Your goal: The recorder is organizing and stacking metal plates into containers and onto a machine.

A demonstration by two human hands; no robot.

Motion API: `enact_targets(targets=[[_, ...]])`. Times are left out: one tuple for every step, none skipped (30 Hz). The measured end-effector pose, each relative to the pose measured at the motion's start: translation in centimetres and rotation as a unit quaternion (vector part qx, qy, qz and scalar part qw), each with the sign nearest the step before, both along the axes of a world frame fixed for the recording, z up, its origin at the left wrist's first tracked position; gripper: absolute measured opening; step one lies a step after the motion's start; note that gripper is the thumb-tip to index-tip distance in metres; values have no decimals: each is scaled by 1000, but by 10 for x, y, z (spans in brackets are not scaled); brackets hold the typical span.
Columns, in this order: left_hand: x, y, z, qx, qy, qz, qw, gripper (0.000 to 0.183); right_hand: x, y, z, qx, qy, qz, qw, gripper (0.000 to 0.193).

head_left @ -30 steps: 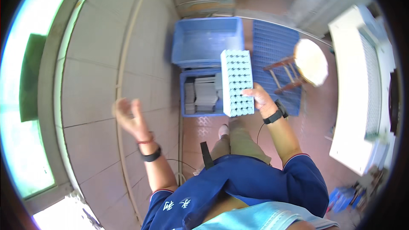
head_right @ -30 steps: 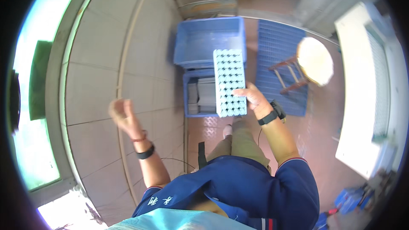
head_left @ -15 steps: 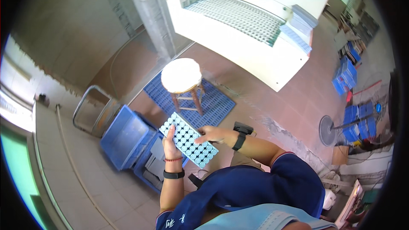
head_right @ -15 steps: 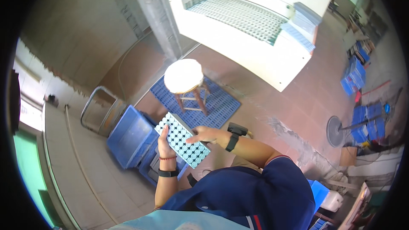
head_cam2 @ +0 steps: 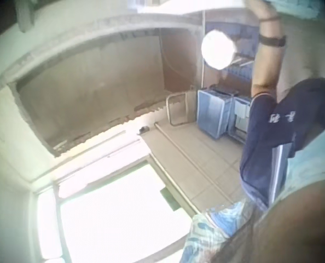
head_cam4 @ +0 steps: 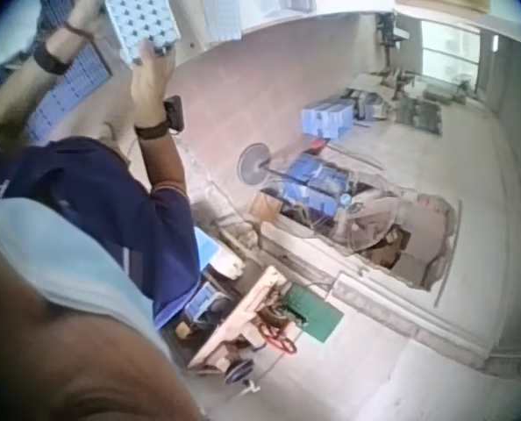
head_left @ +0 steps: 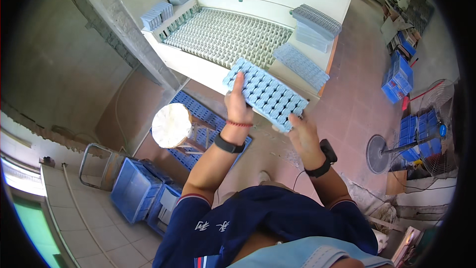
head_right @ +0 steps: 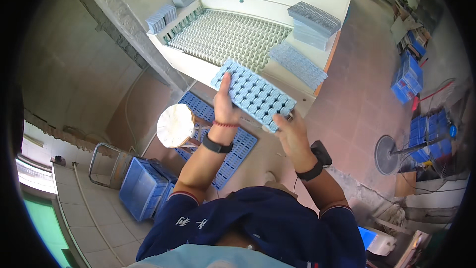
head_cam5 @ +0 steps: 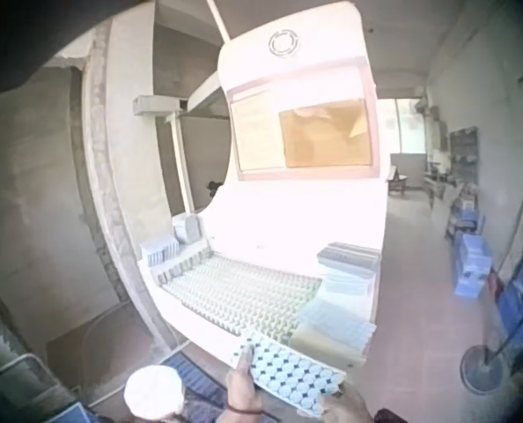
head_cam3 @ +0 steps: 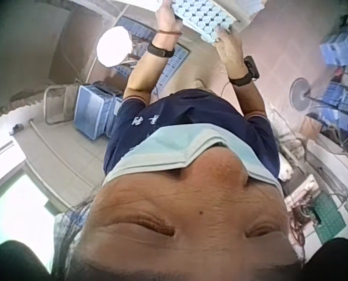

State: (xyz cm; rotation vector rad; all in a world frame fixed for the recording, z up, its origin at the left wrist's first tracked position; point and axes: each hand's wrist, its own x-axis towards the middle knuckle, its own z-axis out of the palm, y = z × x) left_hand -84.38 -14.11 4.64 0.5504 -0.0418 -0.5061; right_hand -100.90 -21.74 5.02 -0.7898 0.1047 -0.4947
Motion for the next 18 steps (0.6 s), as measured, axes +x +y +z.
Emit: enact_targets(targets=[[6, -20, 3, 2, -5, -9, 1000, 36, 4, -16, 11, -17, 24, -17, 999, 59], [10, -44, 10, 4, -4, -44, 999, 36, 10, -38, 17, -28, 51, -41, 997, 54], [19, -68, 12, 5, -18, -70, 997, 37, 15, -59, 18, -26, 49, -46, 997, 54], [27, -86, 12, 4, -32, -95, 995, 37, 19, -79, 18, -20, 50, -38, 998, 49], [25, -98, 24, 82, -38, -101, 991, 46, 22, -98, 15, -13, 54, -37, 998, 45], [30, -108, 25, 80, -40, -111, 990, 46, 25, -113, 16, -13, 53, -47, 997, 45], [39, -115, 26, 180, -82, -137, 971, 50, 28, -127, 17, 4, 78, -59, 995, 45], [51, -119, 25, 277, -123, -156, 940, 54, 32, -138, 18, 21, 102, -65, 992, 44], [68, -121, 19, 319, -169, -178, 915, 67, 36, -148, 20, 35, 129, -68, 989, 48], [75, -127, 10, 313, -172, -183, 916, 67, 39, -156, 21, 30, 129, -75, 988, 48], [78, -134, 6, 369, -220, -114, 896, 71, 40, -166, 23, 47, 163, -88, 982, 51], [82, -139, 3, 421, -265, -42, 867, 75, 42, -173, 25, 64, 198, -101, 973, 53], [86, -138, -3, 405, -286, -48, 867, 81, 42, -174, 26, 58, 199, -106, 973, 53], [90, -139, -5, 398, -285, -47, 871, 81, 41, -175, 25, 29, 245, -116, 962, 53], [94, -140, -7, 398, -315, -33, 861, 84, 42, -178, 27, 0, 292, -125, 948, 53], [99, -143, -9, 398, -343, -19, 851, 87, 42, -187, 32, -6, 292, -127, 948, 53], [98, -138, 2, 407, -343, -56, 845, 79, 35, -194, 32, -36, 319, -75, 944, 56], [105, -136, -1, 407, -341, -56, 845, 79, 32, -199, 35, -68, 342, -18, 937, 59]])
